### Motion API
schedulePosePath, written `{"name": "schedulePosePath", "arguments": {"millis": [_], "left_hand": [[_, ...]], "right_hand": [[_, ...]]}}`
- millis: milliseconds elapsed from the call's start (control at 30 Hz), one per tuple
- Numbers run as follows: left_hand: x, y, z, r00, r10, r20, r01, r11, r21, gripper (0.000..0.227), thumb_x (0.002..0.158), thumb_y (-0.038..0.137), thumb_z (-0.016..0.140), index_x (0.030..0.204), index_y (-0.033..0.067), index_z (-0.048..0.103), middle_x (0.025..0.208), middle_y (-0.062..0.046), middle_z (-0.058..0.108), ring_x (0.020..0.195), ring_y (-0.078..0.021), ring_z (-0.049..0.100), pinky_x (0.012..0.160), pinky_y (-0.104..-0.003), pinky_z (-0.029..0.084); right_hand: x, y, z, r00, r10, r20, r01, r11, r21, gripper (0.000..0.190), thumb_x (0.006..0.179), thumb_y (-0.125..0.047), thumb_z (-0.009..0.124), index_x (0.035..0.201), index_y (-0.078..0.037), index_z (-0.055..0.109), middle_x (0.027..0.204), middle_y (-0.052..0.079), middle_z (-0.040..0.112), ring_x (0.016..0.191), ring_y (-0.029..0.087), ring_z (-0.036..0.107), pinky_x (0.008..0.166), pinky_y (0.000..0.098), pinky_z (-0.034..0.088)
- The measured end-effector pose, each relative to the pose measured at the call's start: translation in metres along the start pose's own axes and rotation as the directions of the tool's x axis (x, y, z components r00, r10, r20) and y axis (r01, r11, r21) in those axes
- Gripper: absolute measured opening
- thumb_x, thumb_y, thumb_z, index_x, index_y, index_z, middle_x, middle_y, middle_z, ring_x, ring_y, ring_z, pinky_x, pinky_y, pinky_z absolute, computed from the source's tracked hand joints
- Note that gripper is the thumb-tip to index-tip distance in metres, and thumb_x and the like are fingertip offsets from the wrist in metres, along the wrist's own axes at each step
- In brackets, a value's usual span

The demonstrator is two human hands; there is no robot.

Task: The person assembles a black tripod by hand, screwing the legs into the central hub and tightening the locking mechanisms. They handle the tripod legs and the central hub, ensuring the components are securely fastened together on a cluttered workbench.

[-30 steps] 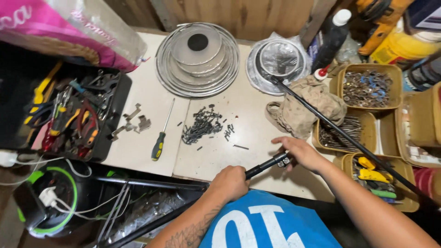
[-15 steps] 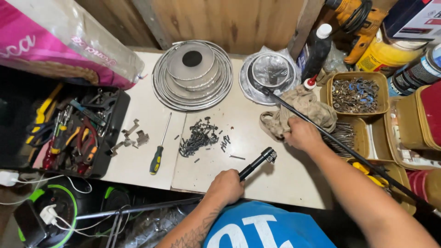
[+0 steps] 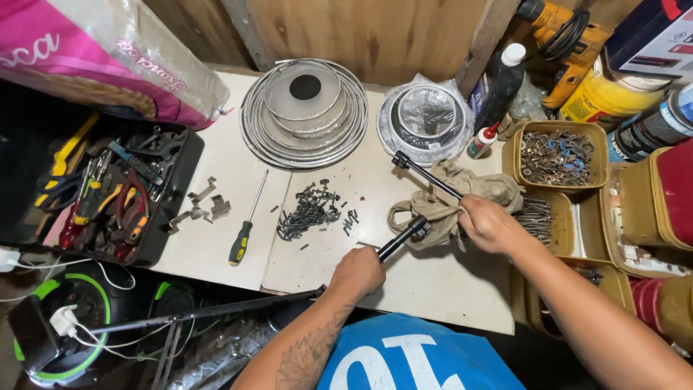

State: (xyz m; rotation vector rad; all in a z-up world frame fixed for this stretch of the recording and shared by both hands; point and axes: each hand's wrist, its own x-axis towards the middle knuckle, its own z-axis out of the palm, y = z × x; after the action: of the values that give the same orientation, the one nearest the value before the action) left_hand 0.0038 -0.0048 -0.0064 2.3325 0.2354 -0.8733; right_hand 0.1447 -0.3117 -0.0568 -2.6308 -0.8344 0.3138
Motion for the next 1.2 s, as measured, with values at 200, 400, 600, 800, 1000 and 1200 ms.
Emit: {"name": "schedulePosePath", "arguments": {"millis": [200,400,600,800,1000,1200], "left_hand": [[0.005,0.007,0.001,1.000,-0.010,-0.007,0.010,1.000,0.008,0.039,0.089,0.025,0.059,0.109,-0.0054,0.075,0.106,-0.029,0.073,0.109,-0.0460,0.071,0.092,-0.057,0.057],[0.012,0.007,0.002,0.999,-0.004,-0.040,0.005,1.000,0.008,0.041,0.089,0.022,0.058,0.109,-0.0097,0.074,0.106,-0.031,0.072,0.109,-0.0479,0.071,0.092,-0.059,0.057],[0.009,0.017,-0.003,0.996,-0.009,-0.087,0.006,0.999,-0.039,0.040,0.092,0.021,0.060,0.108,-0.0131,0.073,0.101,-0.034,0.071,0.105,-0.0491,0.071,0.088,-0.059,0.058],[0.017,0.037,-0.008,0.997,0.014,-0.071,-0.016,0.999,-0.030,0.039,0.092,0.017,0.057,0.110,-0.0150,0.070,0.106,-0.035,0.071,0.111,-0.0512,0.069,0.092,-0.061,0.056],[0.027,0.037,-0.005,0.996,0.029,-0.083,-0.029,1.000,0.000,0.036,0.092,0.015,0.053,0.109,-0.0119,0.072,0.103,-0.032,0.073,0.108,-0.0480,0.071,0.090,-0.058,0.058],[0.020,0.046,-0.005,0.998,0.018,-0.058,-0.018,1.000,0.000,0.037,0.093,0.012,0.050,0.111,-0.0117,0.072,0.104,-0.032,0.073,0.108,-0.0476,0.071,0.090,-0.058,0.058]], "right_hand": [[0.000,-0.007,0.000,0.992,-0.070,-0.103,0.061,0.994,-0.089,0.015,0.089,-0.025,0.057,0.095,-0.012,0.061,0.091,0.011,0.059,0.086,0.039,0.069,0.071,0.0464,0.058],[0.000,-0.017,-0.002,0.764,-0.162,-0.624,0.208,0.978,0.001,0.017,0.093,-0.030,0.076,0.107,-0.021,0.078,0.100,0.003,0.061,0.093,0.025,0.068,0.083,0.0320,0.054],[-0.009,-0.019,0.014,0.752,-0.151,-0.642,0.353,0.914,0.199,0.009,0.096,-0.017,0.073,0.102,-0.013,0.078,0.084,0.005,0.063,0.075,0.027,0.067,0.070,0.0331,0.055],[0.003,-0.085,0.019,0.817,-0.234,-0.527,0.387,0.900,0.201,0.014,0.084,-0.011,0.079,0.096,-0.008,0.075,0.078,0.013,0.068,0.072,0.034,0.071,0.063,0.0410,0.058],[0.015,-0.093,0.034,0.853,-0.388,-0.349,0.434,0.899,0.062,0.010,0.087,-0.017,0.075,0.096,-0.013,0.074,0.093,0.008,0.072,0.084,0.033,0.070,0.072,0.0462,0.056],[0.021,-0.105,0.020,0.847,-0.495,-0.194,0.491,0.868,-0.073,0.030,0.082,-0.022,0.075,0.110,-0.011,0.073,0.111,0.009,0.072,0.089,0.032,0.063,0.078,0.0470,0.050]]}}
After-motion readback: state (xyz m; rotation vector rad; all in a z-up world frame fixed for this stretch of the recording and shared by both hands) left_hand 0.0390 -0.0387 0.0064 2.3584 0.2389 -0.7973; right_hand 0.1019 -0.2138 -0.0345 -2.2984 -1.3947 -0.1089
